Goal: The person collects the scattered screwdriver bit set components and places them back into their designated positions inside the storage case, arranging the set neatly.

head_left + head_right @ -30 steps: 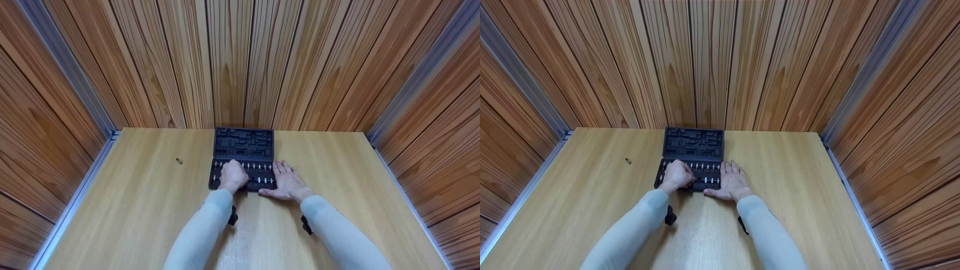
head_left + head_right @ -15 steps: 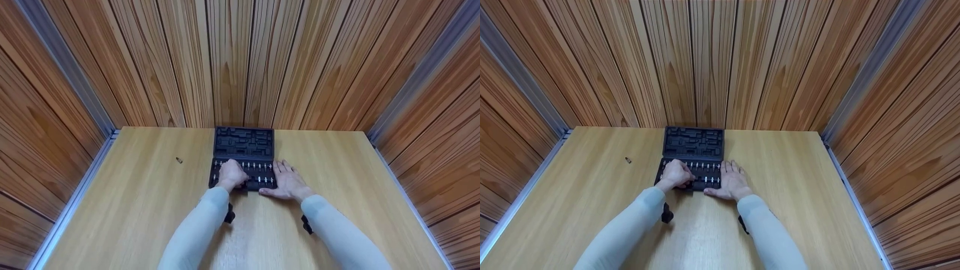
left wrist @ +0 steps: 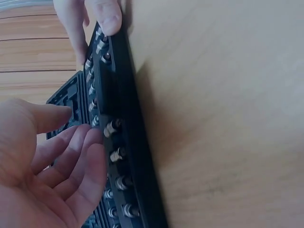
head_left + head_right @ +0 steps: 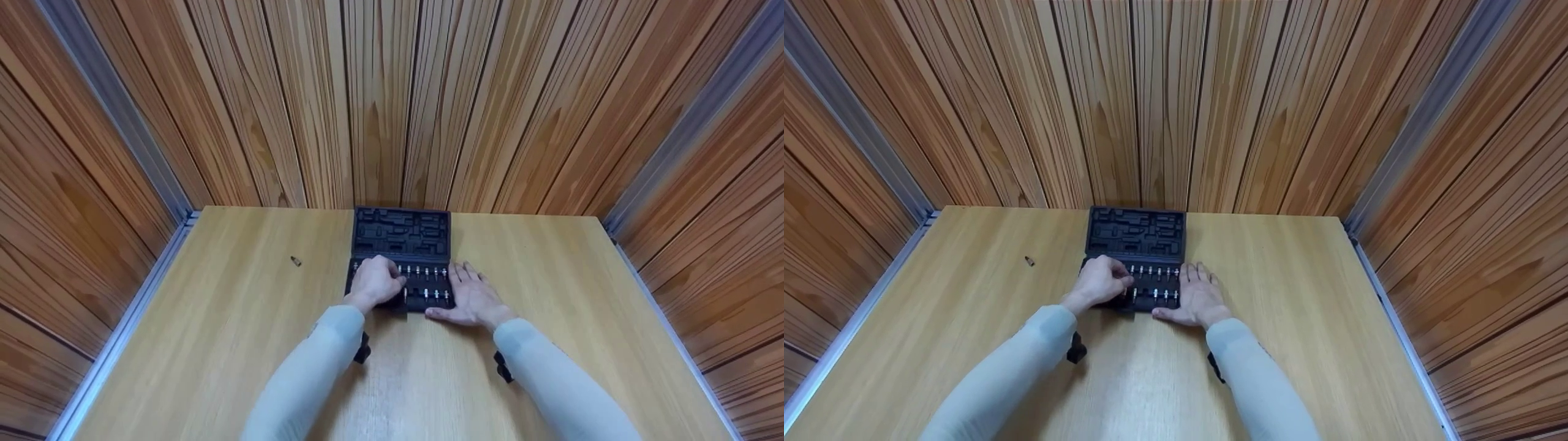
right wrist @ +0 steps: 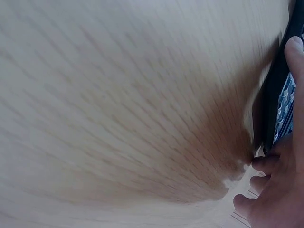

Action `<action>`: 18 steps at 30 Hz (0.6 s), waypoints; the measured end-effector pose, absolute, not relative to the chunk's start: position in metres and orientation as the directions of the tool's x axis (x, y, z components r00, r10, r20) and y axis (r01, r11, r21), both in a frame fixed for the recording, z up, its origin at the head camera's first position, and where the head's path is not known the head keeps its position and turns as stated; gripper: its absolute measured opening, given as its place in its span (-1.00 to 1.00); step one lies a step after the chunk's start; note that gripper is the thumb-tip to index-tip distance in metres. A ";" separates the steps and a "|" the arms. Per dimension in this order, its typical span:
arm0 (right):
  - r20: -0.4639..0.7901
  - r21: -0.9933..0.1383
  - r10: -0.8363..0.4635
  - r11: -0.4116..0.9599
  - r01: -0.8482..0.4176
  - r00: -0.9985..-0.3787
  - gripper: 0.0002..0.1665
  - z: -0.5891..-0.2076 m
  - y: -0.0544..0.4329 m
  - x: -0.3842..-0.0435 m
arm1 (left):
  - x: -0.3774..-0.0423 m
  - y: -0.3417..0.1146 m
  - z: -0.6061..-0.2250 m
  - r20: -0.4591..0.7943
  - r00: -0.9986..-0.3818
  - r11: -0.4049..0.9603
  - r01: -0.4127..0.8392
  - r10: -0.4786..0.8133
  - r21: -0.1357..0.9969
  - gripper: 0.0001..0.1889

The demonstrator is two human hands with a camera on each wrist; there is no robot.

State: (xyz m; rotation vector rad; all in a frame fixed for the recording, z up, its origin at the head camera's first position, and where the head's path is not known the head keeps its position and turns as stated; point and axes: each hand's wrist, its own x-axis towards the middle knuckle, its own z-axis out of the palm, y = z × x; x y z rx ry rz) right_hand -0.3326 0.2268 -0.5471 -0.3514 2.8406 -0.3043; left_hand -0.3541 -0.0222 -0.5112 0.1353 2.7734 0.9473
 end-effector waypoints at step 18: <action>-0.243 -0.225 -0.266 0.951 -0.213 -0.933 0.60 -0.547 0.227 -0.332 | -0.358 -0.067 -0.510 -0.046 -0.988 0.819 0.094 0.146 0.567 -0.68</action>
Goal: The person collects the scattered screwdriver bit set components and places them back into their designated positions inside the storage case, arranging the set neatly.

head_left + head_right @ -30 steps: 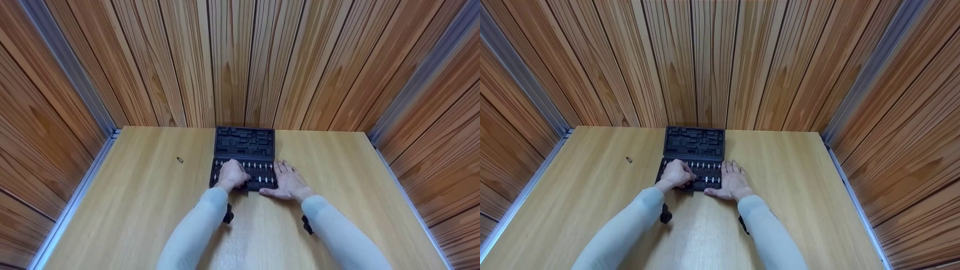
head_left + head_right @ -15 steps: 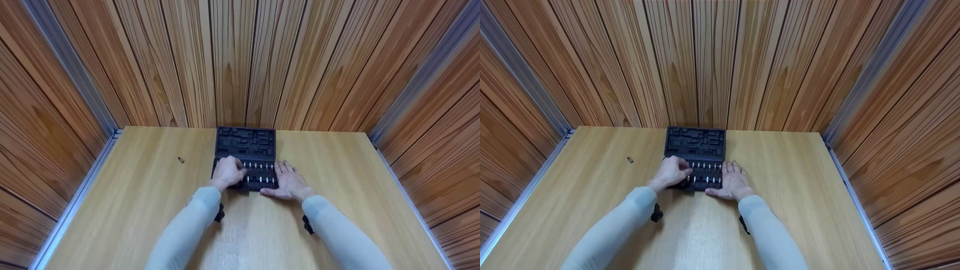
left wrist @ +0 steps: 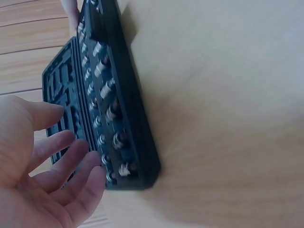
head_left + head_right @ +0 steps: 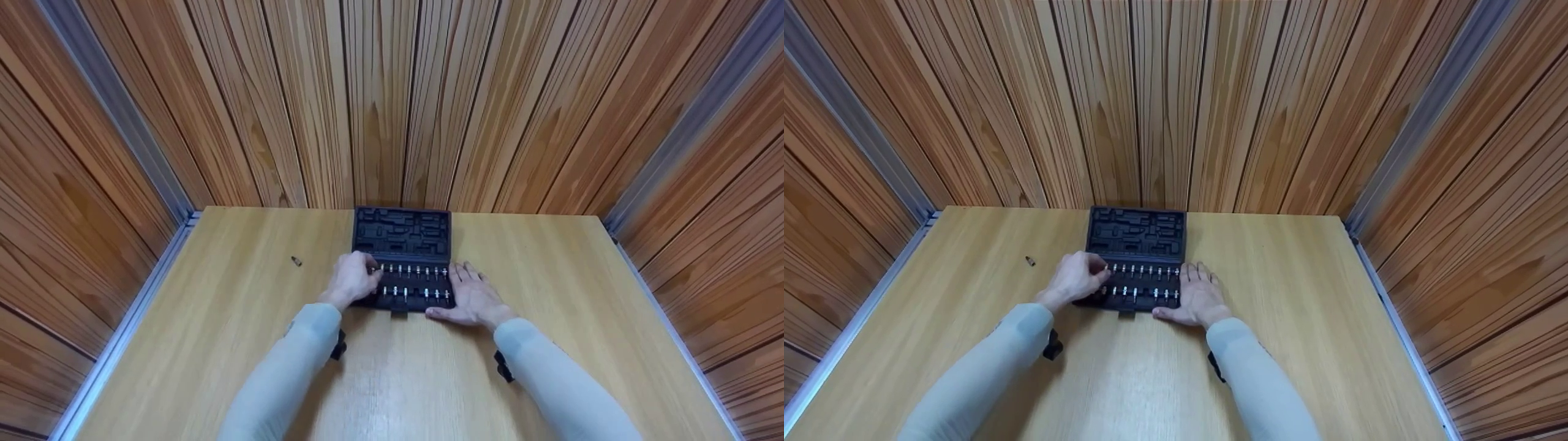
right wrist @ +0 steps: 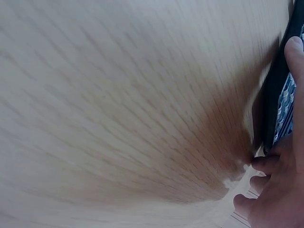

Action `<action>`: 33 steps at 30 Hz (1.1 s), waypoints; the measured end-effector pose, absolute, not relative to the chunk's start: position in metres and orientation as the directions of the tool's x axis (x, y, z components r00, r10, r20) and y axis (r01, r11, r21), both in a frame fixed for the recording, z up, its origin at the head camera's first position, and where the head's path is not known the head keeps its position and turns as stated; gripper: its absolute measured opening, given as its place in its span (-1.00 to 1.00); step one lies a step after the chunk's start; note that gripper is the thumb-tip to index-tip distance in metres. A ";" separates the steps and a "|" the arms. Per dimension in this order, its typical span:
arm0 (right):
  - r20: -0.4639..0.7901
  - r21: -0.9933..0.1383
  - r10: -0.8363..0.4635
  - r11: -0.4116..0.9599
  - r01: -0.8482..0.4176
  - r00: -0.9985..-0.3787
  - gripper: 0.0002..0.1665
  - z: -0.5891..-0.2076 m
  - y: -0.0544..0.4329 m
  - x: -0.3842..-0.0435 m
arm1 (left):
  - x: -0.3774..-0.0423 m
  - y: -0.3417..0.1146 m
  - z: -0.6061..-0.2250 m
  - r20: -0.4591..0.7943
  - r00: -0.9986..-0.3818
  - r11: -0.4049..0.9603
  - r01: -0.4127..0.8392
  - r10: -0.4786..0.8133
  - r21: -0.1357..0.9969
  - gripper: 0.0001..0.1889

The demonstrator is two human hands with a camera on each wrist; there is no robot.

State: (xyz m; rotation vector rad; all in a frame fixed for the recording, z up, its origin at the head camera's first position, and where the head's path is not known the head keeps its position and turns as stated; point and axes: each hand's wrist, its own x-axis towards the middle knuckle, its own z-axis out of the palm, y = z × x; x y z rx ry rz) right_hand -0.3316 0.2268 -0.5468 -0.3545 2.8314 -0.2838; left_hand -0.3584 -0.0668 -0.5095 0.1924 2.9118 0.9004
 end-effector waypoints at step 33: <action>-0.244 -0.209 -0.272 0.952 -0.223 -0.931 0.61 -0.546 0.227 -0.331 | -0.365 -0.141 -0.518 0.034 -0.989 0.926 0.144 0.141 0.348 -0.55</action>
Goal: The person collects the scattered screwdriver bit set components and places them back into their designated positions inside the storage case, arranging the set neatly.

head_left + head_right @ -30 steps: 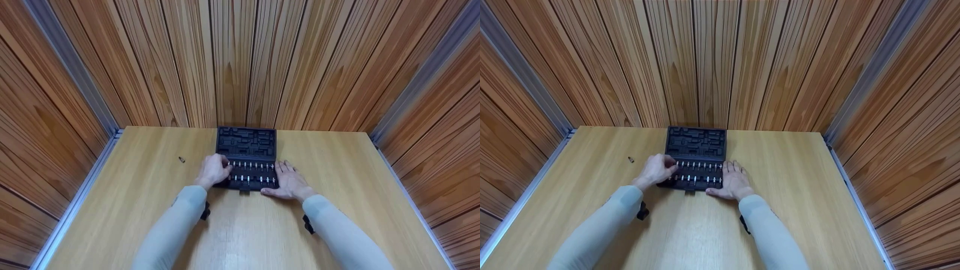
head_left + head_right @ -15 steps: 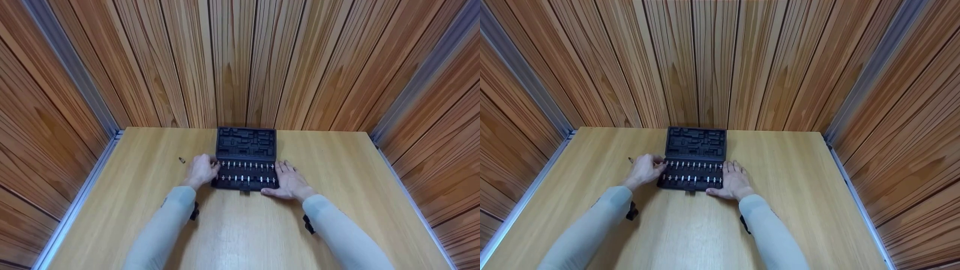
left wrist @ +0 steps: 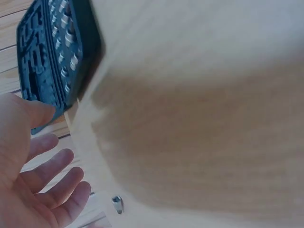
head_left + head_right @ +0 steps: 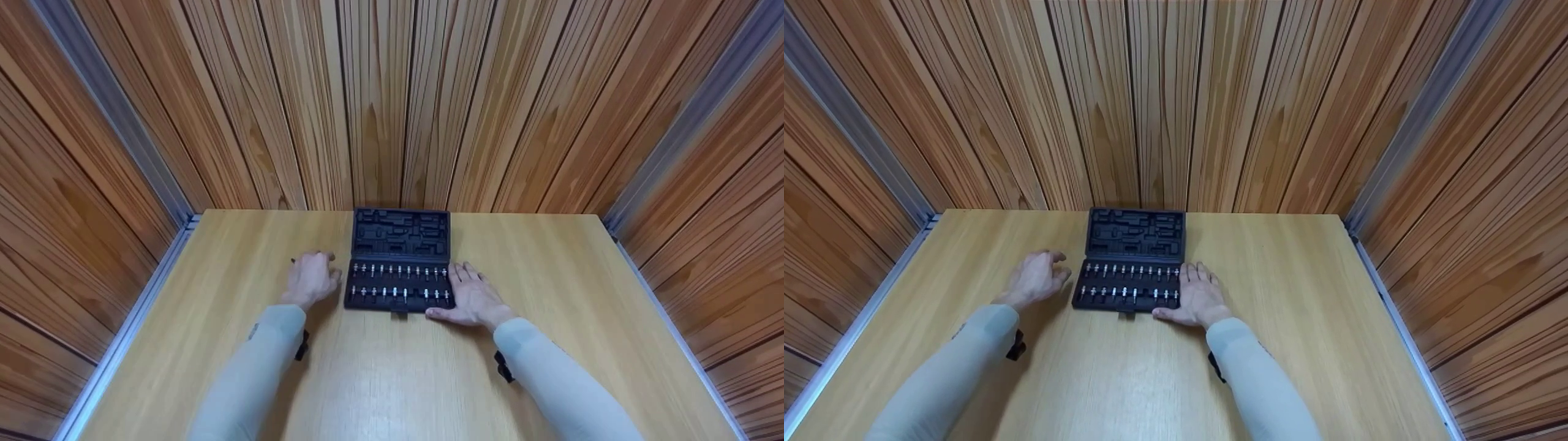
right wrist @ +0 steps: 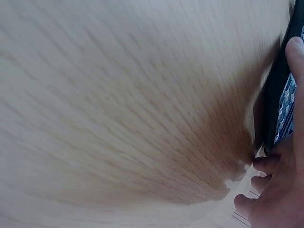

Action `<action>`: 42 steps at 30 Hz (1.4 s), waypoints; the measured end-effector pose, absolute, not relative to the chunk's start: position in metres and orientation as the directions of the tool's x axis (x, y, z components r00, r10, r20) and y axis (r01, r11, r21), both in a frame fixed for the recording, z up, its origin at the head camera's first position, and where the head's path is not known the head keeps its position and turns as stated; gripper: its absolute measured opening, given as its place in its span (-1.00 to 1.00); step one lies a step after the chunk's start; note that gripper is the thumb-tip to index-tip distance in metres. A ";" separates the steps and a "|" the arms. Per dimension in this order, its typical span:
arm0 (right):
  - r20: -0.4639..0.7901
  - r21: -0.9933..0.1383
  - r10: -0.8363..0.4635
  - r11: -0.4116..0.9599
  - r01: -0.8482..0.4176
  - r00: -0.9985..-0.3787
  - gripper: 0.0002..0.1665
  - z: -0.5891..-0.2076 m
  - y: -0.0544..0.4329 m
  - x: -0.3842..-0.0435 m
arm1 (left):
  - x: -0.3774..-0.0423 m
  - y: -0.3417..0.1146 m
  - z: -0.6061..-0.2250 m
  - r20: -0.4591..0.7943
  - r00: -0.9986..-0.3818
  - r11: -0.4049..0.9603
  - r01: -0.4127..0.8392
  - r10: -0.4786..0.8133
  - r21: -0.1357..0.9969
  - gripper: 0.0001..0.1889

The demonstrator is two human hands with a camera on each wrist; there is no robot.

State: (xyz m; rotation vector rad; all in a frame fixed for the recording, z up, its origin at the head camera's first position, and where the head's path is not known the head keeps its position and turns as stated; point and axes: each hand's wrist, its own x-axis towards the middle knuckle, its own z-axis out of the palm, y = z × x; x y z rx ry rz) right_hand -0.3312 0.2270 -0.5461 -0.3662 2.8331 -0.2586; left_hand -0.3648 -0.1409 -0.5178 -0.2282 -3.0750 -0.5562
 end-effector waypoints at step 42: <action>-0.238 -0.219 -0.255 0.954 -0.204 -0.937 0.62 -0.549 0.226 -0.331 | -0.392 -0.219 -0.539 -0.068 -0.991 0.927 0.080 0.112 0.366 -0.66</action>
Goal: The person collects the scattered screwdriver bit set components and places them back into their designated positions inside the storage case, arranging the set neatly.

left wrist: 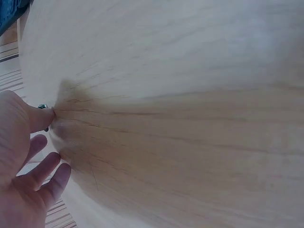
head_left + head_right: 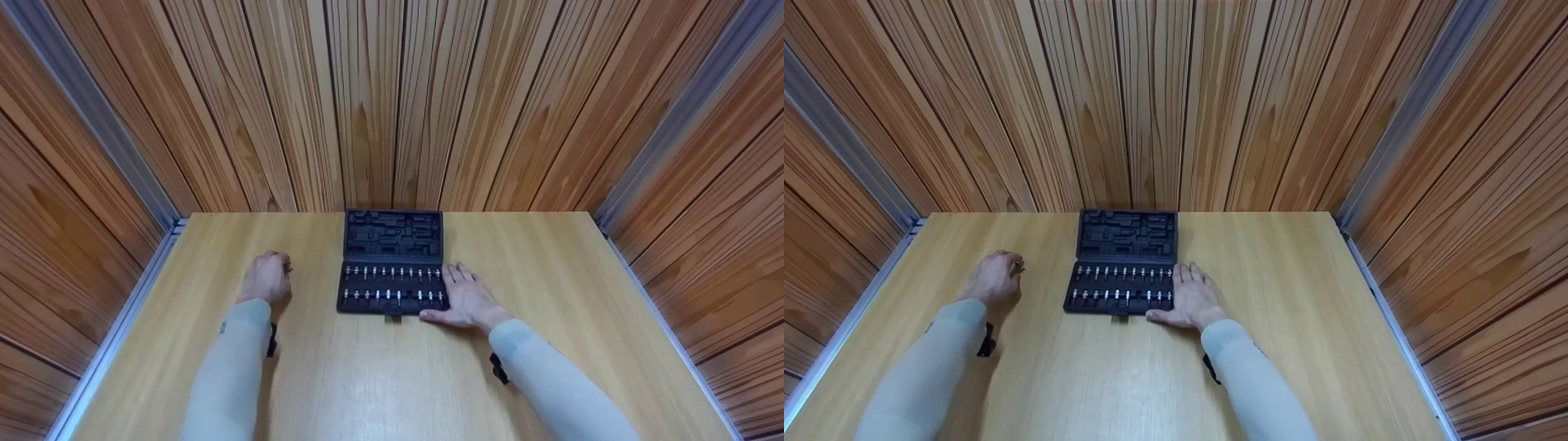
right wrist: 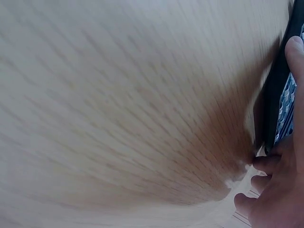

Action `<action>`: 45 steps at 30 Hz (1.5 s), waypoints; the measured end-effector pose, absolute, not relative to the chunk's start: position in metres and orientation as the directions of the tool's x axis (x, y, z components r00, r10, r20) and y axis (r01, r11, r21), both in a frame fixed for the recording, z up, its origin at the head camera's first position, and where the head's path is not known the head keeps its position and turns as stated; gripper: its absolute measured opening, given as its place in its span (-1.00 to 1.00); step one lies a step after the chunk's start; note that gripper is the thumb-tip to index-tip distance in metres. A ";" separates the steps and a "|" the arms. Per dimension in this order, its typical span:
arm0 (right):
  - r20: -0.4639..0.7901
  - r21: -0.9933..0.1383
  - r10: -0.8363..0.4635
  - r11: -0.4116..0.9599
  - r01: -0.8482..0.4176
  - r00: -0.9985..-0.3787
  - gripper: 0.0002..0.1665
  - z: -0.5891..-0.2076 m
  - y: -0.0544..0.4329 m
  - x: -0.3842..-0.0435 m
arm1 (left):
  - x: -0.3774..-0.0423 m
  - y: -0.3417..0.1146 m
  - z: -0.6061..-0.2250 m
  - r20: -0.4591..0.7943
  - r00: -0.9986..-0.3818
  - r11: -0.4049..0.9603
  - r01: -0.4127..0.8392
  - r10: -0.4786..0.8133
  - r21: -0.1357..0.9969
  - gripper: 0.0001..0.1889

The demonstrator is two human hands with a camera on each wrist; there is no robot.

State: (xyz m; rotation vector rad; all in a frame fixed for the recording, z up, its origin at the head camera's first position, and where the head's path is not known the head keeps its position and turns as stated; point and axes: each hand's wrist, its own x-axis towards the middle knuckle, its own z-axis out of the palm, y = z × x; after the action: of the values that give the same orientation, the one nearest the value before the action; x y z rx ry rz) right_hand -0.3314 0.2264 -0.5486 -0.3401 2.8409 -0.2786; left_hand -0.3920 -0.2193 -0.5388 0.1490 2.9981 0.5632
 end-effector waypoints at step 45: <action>-0.235 -0.205 -0.266 0.954 -0.220 -0.935 0.64 -0.551 0.228 -0.331 | -0.391 -0.193 -0.535 -0.109 -0.993 0.923 0.008 0.054 0.384 -0.74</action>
State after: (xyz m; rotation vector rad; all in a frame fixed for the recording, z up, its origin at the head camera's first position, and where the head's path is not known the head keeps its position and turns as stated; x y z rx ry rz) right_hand -0.3314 0.2278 -0.5509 -0.3602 2.8442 -0.2554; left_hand -0.3911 -0.1932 -0.5345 0.0479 2.9653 0.5908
